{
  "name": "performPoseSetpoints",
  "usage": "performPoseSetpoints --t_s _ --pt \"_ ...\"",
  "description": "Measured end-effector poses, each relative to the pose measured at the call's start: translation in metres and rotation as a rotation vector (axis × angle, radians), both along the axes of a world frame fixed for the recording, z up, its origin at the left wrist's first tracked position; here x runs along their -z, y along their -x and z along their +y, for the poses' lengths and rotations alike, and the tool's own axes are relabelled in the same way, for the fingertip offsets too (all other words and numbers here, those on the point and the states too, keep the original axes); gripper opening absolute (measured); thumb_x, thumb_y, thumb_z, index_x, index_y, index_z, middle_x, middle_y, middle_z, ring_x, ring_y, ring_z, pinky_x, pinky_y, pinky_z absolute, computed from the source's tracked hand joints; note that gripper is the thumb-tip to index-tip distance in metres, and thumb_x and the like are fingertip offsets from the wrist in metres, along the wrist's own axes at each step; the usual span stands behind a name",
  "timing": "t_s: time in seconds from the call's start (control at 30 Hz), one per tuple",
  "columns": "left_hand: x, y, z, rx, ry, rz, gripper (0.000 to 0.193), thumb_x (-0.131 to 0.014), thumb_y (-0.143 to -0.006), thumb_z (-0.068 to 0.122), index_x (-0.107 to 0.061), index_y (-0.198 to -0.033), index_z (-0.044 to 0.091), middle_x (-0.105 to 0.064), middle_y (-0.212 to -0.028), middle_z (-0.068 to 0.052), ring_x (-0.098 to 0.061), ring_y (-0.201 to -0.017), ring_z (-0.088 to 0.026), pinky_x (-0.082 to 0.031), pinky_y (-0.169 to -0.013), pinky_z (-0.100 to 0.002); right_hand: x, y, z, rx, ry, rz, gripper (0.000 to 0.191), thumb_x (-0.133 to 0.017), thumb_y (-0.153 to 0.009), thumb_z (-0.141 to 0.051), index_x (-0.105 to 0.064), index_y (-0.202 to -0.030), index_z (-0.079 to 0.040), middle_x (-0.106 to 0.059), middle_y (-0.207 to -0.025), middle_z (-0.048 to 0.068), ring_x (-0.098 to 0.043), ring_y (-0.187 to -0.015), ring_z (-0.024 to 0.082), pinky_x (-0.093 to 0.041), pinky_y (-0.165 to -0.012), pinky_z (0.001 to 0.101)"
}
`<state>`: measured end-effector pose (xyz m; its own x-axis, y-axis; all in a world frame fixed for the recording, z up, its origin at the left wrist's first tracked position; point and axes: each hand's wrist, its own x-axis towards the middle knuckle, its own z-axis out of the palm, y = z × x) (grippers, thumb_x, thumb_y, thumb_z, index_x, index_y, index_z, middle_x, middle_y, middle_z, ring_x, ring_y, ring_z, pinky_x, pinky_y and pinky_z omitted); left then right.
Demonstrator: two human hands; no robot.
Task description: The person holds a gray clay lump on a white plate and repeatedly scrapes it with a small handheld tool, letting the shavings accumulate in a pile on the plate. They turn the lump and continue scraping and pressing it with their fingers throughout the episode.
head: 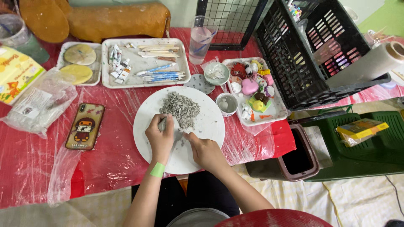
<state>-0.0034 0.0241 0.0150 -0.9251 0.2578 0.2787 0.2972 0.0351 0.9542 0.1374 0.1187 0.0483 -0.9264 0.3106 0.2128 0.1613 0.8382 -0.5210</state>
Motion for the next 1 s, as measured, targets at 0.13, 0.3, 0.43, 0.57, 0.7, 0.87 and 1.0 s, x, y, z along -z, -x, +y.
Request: performPoseSetpoints --t_s 0.13,0.3,0.43,0.57,0.7,0.87,1.0 --pt "0.001 0.001 0.001 -0.002 -0.026 -0.057 0.023 -0.067 -0.099 0.021 -0.068 -0.097 -0.002 -0.073 -0.084 -0.010 -0.068 -0.077 -0.017 -0.054 -0.072 -0.032 0.001 -0.006 -0.001 0.017 -0.023 0.015 0.027 -0.060 -0.097 -0.008 -0.061 -0.124 -0.012 -0.063 -0.060 0.016 -0.067 -0.058 0.038 -0.051 -0.053 0.0509" --pt "0.009 0.005 -0.001 -0.012 -0.049 -0.075 0.023 -0.067 -0.101 0.022 -0.068 -0.098 -0.002 -0.071 -0.083 -0.007 -0.066 -0.077 -0.013 -0.053 -0.073 -0.030 -0.003 -0.011 0.003 -0.003 0.057 0.016 0.027 -0.057 -0.098 -0.008 -0.063 -0.123 -0.013 -0.062 -0.059 0.016 -0.067 -0.059 0.037 -0.050 -0.055 0.0489" --pt "0.016 0.007 -0.006 0.006 -0.132 -0.228 0.021 -0.065 -0.102 0.019 -0.067 -0.100 -0.002 -0.066 -0.084 -0.004 -0.053 -0.071 -0.013 -0.044 -0.065 -0.033 -0.001 -0.014 0.009 0.003 0.236 -0.015 0.028 -0.056 -0.099 -0.010 -0.059 -0.127 -0.013 -0.062 -0.060 0.016 -0.067 -0.061 0.038 -0.050 -0.057 0.0477" --pt "0.007 0.004 -0.012 0.120 -0.124 -0.095 0.020 -0.069 -0.101 0.020 -0.067 -0.102 0.000 -0.068 -0.089 -0.005 -0.059 -0.081 -0.012 -0.051 -0.074 -0.030 0.009 -0.012 0.014 0.054 0.339 0.007 0.025 -0.056 -0.102 -0.011 -0.052 -0.127 -0.010 -0.066 -0.067 0.014 -0.068 -0.064 0.035 -0.050 -0.057 0.0443" --pt "-0.018 0.004 -0.040 0.275 0.155 0.343 0.046 -0.083 -0.082 0.025 -0.063 -0.115 0.001 -0.068 -0.097 -0.013 -0.065 -0.087 -0.020 -0.053 -0.074 -0.035 0.016 -0.014 0.019 0.135 0.550 -0.021 0.029 -0.057 -0.102 -0.010 -0.050 -0.130 -0.010 -0.057 -0.060 0.010 -0.052 -0.052 0.019 -0.043 -0.054 0.0358" --pt "-0.031 -0.005 -0.059 0.328 0.343 0.013 0.047 -0.082 -0.082 0.018 -0.062 -0.123 0.007 -0.069 -0.109 -0.012 -0.068 -0.089 -0.028 -0.057 -0.074 -0.038 0.016 -0.014 0.022 0.162 0.650 0.046 0.032 -0.058 -0.104 -0.009 -0.050 -0.134 -0.012 -0.054 -0.067 0.004 -0.042 -0.059 0.008 -0.038 -0.054 0.0296" --pt "-0.024 -0.001 -0.041 0.244 0.365 0.584 0.040 -0.077 -0.075 0.000 -0.064 -0.112 0.009 -0.067 -0.123 -0.007 -0.062 -0.125 -0.030 -0.053 -0.107 -0.041 0.015 -0.009 0.019 0.163 0.633 0.043 0.033 -0.059 -0.102 -0.009 -0.049 -0.134 -0.012 -0.056 -0.065 0.002 -0.042 -0.057 0.008 -0.038 -0.054 0.0292"
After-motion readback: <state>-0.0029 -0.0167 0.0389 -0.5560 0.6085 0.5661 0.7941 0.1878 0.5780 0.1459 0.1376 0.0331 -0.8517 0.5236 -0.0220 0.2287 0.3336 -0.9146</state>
